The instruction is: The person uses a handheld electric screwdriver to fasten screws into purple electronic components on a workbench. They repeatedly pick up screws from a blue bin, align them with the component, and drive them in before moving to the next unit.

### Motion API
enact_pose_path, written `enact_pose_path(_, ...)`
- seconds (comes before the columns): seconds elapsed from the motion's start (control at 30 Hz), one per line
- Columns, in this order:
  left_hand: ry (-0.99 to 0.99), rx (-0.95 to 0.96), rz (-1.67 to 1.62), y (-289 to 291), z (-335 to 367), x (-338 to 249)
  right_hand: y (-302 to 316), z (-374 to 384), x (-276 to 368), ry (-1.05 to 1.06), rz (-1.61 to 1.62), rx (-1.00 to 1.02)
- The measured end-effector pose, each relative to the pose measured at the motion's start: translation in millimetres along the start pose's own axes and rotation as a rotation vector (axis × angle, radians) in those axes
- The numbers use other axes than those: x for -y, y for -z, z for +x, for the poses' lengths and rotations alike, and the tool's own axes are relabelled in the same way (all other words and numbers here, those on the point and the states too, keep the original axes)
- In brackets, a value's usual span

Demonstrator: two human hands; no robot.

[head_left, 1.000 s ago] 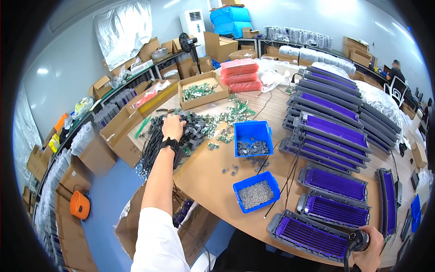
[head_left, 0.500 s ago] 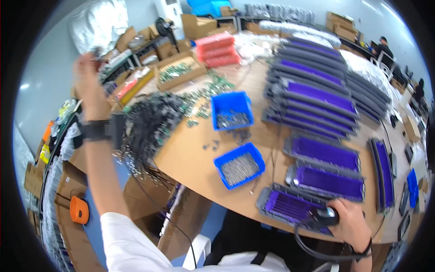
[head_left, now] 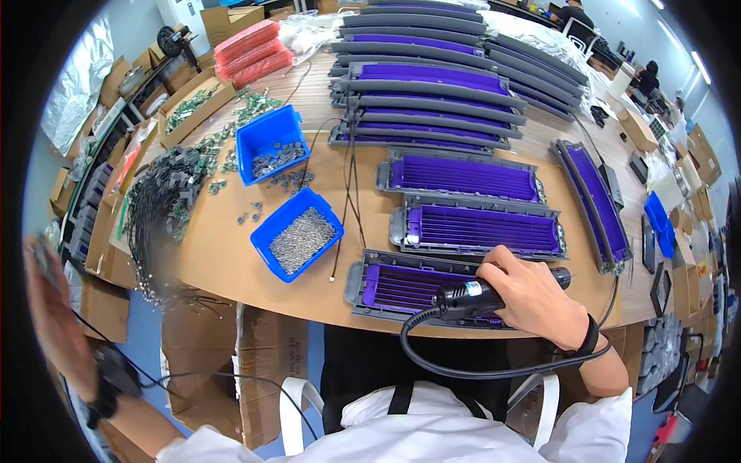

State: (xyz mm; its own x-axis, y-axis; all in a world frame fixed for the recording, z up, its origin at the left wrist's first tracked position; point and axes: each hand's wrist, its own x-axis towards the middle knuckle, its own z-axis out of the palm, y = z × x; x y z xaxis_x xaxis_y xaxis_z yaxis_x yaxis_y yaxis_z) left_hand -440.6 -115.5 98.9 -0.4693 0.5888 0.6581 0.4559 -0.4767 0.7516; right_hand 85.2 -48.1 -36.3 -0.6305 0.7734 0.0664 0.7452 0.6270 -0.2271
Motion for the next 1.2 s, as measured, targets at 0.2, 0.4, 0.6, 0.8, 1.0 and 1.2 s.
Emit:
enact_pose_path(0.2, 0.595, 0.582, -0.057, -100.3, -139.8, 9.1, -4.7, -14.6, -7.6, 0.035, -0.024, 0.044)
enact_pose_path(0.4, 0.826, 0.740, -0.172, -148.8, -200.3, 24.5, 16.9, -1.3, -11.1, -0.081, 0.205, 0.059)
enact_pose_path(0.6, 0.568, 0.752, -0.106, -194.6, -222.3, 49.9, 18.7, 24.6, -9.4, -0.155, 0.230, 0.098)
enact_pose_path(0.8, 0.758, 0.896, -0.110, -195.9, -225.2, 42.1, 11.3, 20.6, -5.7, -0.170, 0.263, 0.088)
enact_pose_path(1.0, 0.780, 0.731, -0.284, -185.9, -220.1, 35.7, 22.0, 17.7, 7.1, -0.140, 0.118, 0.022)
enact_pose_path(1.2, 0.843, 0.639, -0.587, -205.2, -211.6, 37.4, 36.1, 46.7, 42.7, -0.038, 0.422, -0.173)
